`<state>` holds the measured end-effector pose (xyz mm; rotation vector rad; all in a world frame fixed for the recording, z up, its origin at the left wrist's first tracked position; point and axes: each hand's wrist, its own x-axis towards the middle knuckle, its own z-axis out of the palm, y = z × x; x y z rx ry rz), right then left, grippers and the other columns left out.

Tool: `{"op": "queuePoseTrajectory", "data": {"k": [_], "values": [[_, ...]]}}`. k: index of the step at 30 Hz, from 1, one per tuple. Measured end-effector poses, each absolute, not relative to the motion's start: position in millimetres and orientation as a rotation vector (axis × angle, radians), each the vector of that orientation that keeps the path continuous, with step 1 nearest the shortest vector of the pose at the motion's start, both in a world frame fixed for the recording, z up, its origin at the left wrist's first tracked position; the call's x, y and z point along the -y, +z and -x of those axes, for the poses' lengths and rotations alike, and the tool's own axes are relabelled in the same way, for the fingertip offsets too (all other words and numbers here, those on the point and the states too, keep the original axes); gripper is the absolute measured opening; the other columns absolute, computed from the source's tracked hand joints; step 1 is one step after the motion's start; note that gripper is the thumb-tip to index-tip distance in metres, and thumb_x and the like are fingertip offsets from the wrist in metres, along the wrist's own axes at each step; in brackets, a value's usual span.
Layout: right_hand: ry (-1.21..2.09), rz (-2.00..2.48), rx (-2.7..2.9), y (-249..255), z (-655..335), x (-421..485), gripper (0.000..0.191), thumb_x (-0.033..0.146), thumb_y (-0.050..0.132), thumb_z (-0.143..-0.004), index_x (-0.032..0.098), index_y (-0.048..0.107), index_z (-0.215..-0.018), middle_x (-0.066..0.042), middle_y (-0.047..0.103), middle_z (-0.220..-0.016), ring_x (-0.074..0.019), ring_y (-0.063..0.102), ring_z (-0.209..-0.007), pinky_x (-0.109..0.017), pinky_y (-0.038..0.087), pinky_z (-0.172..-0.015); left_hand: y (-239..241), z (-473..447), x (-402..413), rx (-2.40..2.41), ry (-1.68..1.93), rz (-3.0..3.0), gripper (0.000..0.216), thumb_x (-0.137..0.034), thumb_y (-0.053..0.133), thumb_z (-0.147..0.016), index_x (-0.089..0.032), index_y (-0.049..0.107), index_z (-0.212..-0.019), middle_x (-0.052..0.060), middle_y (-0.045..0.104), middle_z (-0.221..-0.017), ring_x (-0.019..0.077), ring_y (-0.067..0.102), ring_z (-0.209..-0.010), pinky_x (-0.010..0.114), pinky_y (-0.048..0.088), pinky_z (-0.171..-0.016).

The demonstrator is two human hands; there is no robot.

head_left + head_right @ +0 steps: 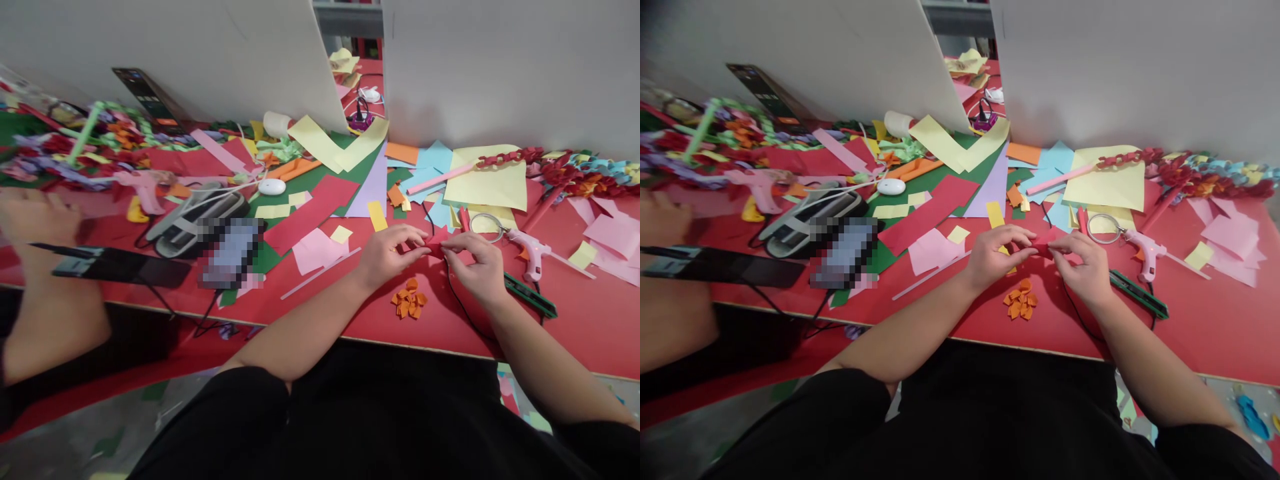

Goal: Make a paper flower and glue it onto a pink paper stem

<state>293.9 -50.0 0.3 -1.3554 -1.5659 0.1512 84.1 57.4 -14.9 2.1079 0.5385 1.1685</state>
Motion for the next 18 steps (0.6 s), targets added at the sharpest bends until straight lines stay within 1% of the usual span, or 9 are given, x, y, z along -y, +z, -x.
{"op": "queuePoseTrajectory", "data": {"k": [5,9,12,15,18], "values": [[0.222,1.360,1.528,-2,-293,51,0.014,0.023,0.076,-0.103,0.027,0.089,-0.101,-0.005,0.085,-0.095,-0.0243,0.081,-0.087,-0.039,0.067,-0.078,-15,-85,-57,-0.548,1.215,-2.085,0.022,-0.041,0.087,-0.101,-0.021,0.081,-0.095,0.009,0.088,-0.107,0.0187,0.085,-0.097,0.027,0.068,-0.072],[0.286,1.383,1.486,-7,-292,50,0.014,0.025,0.078,-0.102,0.028,0.091,-0.107,-0.006,0.085,-0.097,-0.0228,0.080,-0.084,-0.037,0.067,-0.074,-17,-84,-58,-0.527,1.213,-2.078,0.014,-0.034,0.088,-0.101,-0.021,0.081,-0.098,0.010,0.088,-0.113,0.0199,0.086,-0.103,0.027,0.069,-0.075],[0.332,1.380,1.472,-12,-291,49,0.015,0.026,0.077,-0.103,0.029,0.091,-0.109,-0.006,0.085,-0.100,-0.0224,0.080,-0.085,-0.036,0.067,-0.073,-19,-84,-59,-0.515,1.210,-2.084,0.015,-0.034,0.088,-0.100,-0.021,0.080,-0.097,0.010,0.088,-0.113,0.0203,0.086,-0.103,0.027,0.068,-0.073],[0.361,1.369,1.502,-14,-292,49,0.016,0.029,0.078,-0.104,0.030,0.090,-0.114,-0.008,0.085,-0.111,-0.0252,0.082,-0.097,-0.037,0.070,-0.077,-20,-85,-59,-0.528,1.229,-2.095,0.017,-0.036,0.089,-0.100,-0.022,0.080,-0.096,0.009,0.088,-0.110,0.0199,0.085,-0.101,0.027,0.066,-0.069],[0.313,1.367,1.583,-15,-293,49,0.023,0.035,0.084,-0.100,0.031,0.087,-0.122,-0.012,0.081,-0.128,-0.0318,0.080,-0.119,-0.045,0.072,-0.087,-19,-85,-59,-0.512,1.250,-2.097,0.017,-0.036,0.089,-0.099,-0.023,0.079,-0.095,0.008,0.088,-0.108,0.0204,0.085,-0.102,0.029,0.068,-0.076]]}}
